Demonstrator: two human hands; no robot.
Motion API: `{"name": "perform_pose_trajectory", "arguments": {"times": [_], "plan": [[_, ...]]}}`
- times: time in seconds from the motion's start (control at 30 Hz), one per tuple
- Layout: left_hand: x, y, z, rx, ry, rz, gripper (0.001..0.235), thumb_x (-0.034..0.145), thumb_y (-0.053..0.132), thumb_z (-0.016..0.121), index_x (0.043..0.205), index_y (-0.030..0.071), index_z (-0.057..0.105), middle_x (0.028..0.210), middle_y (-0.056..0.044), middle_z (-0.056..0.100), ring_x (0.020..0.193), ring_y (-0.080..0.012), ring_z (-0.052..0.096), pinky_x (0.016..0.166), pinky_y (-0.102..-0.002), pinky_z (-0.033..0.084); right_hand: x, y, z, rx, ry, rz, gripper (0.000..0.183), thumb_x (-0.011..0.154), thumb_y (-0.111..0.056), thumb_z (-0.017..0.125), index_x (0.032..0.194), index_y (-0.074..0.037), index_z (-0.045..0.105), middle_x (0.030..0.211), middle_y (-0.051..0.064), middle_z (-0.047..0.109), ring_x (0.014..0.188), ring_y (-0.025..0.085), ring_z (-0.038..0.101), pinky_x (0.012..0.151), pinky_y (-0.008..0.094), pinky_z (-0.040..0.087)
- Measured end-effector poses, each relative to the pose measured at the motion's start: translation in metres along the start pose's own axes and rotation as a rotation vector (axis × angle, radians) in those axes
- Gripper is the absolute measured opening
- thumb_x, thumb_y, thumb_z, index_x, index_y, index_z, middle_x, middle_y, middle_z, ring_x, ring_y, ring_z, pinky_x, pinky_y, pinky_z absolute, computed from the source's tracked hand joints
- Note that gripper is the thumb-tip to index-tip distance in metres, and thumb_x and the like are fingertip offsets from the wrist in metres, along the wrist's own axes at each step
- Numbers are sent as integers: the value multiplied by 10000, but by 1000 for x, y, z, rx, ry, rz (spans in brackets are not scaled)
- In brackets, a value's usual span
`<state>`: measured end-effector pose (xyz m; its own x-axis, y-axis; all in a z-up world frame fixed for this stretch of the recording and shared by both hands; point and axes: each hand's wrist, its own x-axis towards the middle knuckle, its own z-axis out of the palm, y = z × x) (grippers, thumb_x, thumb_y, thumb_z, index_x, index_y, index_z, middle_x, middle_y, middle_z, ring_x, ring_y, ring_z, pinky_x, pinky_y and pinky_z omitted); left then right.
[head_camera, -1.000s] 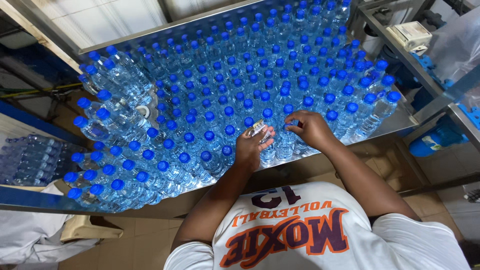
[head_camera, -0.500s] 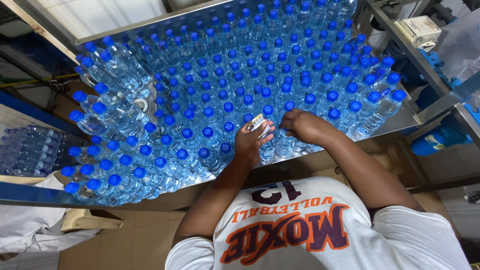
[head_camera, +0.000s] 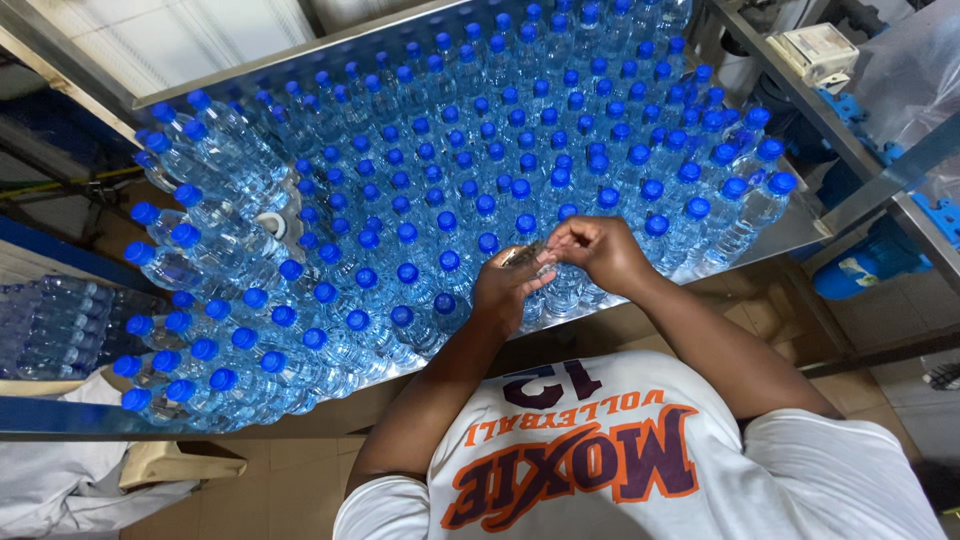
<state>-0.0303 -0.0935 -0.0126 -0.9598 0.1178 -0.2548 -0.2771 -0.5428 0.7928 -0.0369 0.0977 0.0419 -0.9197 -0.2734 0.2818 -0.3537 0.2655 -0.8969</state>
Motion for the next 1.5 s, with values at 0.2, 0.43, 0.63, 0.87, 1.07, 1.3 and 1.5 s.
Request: {"name": "perform_pose_trajectory", "arguments": {"times": [0.2,0.43,0.63,0.87,1.07,1.3,1.5], "plan": [[-7,10,13,-13,49,36,340,901,-20,900,1148,-159,714,1068,-235,777,996,-386,816,888,-573,707,-5,4,-2,66,169,75,168,889,-12,911,1004,-128,870,844,13,782,699,43,602,581,177,489],[-8,12,12,65,83,61,254,901,5,914,1086,-100,775,1032,-206,825,933,-328,839,841,-542,730,-6,4,-16,298,19,79,153,944,55,802,1084,-4,812,889,106,818,704,99,710,551,183,498],[-11,20,14,123,101,85,271,944,40,871,1156,-100,774,1138,-247,827,1000,-351,835,829,-503,734,14,23,-28,-326,296,-139,48,1018,-66,869,1024,-112,878,950,118,815,921,300,728,845,382,565],[-12,26,9,115,125,94,294,948,87,886,1175,-65,776,1159,-229,836,1011,-331,840,831,-479,727,59,117,-35,-1274,205,-231,79,903,-239,793,836,-262,827,770,-32,726,856,230,687,796,376,572],[-16,32,1,86,132,77,305,957,87,882,1198,-65,772,1184,-228,831,1035,-326,836,846,-466,726,64,76,-38,-772,-18,109,103,987,-217,805,1024,-141,863,963,152,838,1017,472,748,929,571,578],[-15,34,-4,55,117,75,326,950,83,884,1213,-72,770,1187,-242,825,1050,-339,834,853,-471,726,65,68,-28,-888,-64,-40,124,882,-247,893,969,-211,814,973,52,828,1015,366,755,913,487,608],[-14,35,-4,67,121,75,356,960,93,876,1232,-100,751,1218,-262,811,1068,-342,827,861,-464,721,62,62,-31,-870,-95,-240,564,835,-168,927,1343,-79,697,1393,200,632,1270,487,675,1036,567,605]]}}
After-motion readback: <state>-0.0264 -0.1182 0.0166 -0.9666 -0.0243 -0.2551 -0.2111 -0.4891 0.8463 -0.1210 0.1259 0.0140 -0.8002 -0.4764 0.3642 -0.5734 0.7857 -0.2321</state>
